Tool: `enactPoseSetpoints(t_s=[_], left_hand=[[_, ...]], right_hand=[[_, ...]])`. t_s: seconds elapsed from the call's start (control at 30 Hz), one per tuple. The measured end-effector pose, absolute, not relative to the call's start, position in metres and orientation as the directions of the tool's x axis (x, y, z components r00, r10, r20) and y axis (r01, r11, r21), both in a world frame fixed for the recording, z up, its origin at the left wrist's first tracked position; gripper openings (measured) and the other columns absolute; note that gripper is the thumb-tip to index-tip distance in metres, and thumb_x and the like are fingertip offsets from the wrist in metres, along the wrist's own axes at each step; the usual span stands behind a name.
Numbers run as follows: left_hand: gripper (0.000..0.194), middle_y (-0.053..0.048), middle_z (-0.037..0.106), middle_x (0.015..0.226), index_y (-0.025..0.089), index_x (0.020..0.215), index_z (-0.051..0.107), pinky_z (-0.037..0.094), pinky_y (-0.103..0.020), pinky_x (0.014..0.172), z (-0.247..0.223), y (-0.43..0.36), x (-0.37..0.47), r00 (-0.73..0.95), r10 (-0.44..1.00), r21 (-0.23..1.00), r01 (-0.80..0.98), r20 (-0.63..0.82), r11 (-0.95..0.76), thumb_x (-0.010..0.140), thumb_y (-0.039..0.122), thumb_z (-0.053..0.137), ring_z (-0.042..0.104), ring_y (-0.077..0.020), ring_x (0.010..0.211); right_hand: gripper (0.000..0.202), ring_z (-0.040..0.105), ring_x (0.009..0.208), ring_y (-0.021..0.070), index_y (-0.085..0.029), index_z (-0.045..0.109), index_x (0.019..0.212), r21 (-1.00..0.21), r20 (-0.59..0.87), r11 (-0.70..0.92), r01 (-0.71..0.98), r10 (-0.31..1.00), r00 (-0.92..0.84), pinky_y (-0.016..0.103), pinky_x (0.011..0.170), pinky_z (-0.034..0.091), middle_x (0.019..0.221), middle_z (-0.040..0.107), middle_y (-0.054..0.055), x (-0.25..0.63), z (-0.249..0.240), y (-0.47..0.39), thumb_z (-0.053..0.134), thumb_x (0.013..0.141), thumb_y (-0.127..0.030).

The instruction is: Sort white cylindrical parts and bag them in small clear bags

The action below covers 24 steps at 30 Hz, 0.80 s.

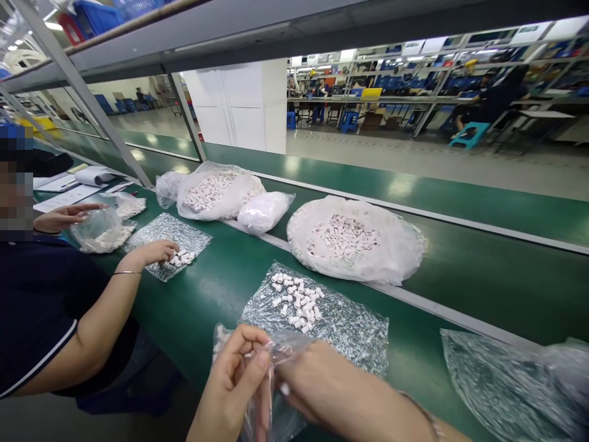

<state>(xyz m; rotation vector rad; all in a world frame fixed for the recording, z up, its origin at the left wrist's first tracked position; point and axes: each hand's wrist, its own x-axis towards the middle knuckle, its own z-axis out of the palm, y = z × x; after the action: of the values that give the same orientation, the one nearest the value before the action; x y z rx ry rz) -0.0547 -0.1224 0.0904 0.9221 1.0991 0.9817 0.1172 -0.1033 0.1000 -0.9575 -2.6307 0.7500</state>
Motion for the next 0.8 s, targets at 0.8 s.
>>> enactPoseSetpoints(t_s=[0.8], left_hand=[[0.04,0.006,0.038,0.057,0.02,0.077,0.056,0.031,-0.017,0.047,0.088,-0.122,-0.08,-0.089,0.901,0.893,-0.204,-0.424,0.401,0.069,0.055,0.074,0.031,-0.0068,0.05]], right_hand=[[0.024,0.058,0.077,0.0197,-0.02,0.057,0.106,-0.796,-0.012,0.103,0.596,0.983,-0.185,0.037,0.073,0.05,0.094,0.06,0.007,0.22,-0.015,-0.022,0.047,0.094,-0.039]])
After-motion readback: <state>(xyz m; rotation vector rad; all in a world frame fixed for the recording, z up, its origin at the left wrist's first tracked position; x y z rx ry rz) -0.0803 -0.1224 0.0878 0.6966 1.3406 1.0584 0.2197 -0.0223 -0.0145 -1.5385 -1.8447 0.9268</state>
